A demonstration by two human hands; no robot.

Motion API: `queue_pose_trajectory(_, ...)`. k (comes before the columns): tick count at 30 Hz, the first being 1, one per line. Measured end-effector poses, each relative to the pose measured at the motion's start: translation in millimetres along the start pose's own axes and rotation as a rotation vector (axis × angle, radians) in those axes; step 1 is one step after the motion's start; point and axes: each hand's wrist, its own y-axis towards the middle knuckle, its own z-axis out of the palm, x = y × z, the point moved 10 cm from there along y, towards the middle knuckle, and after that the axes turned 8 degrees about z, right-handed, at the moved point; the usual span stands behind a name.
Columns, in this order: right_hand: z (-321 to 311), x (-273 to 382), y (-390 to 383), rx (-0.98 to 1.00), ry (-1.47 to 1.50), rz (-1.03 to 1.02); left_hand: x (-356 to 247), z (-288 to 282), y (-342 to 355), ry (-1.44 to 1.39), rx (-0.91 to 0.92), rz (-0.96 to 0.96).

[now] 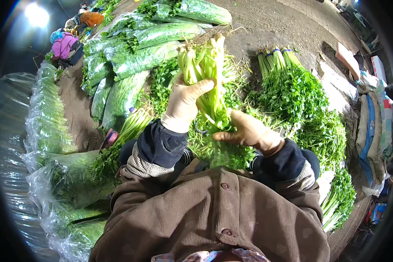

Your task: The person gathers leafy green vegetables, aligns the stems, and ties them into bundles using blue plastic ties. The person repeats this process for multiple bunches, placing finished bundles aside.

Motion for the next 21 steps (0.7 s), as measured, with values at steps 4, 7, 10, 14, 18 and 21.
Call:
queue_pose_trajectory(4,-83.5,29.5,-15.6,-0.281,-0.180,0.058,-17.0,-11.4,6.8,0.082,-0.038,0.031)
queue_pose_trajectory(7,-111.4,55.4,-27.8,-0.439,0.280,-0.035,-14.9,-5.2,7.3,0.155,0.048,0.020)
queue_pose_trajectory(10,-85.7,88.4,-16.6,-0.133,0.598,-0.189,16.2,8.2,-4.3,0.032,0.120,-0.183)
queue_pose_trajectory(14,-82.3,73.8,18.7,-0.214,0.862,-0.065,38.8,15.1,-11.0,-0.112,0.104,-0.221)
queue_pose_trajectory(18,-90.8,56.8,40.4,-0.302,1.080,-0.261,32.5,-23.5,1.2,-0.156,-0.082,-0.087)
queue_pose_trajectory(21,-121.3,32.2,50.1,-0.472,1.036,-0.279,15.9,-69.3,8.9,0.197,-0.241,-0.058)
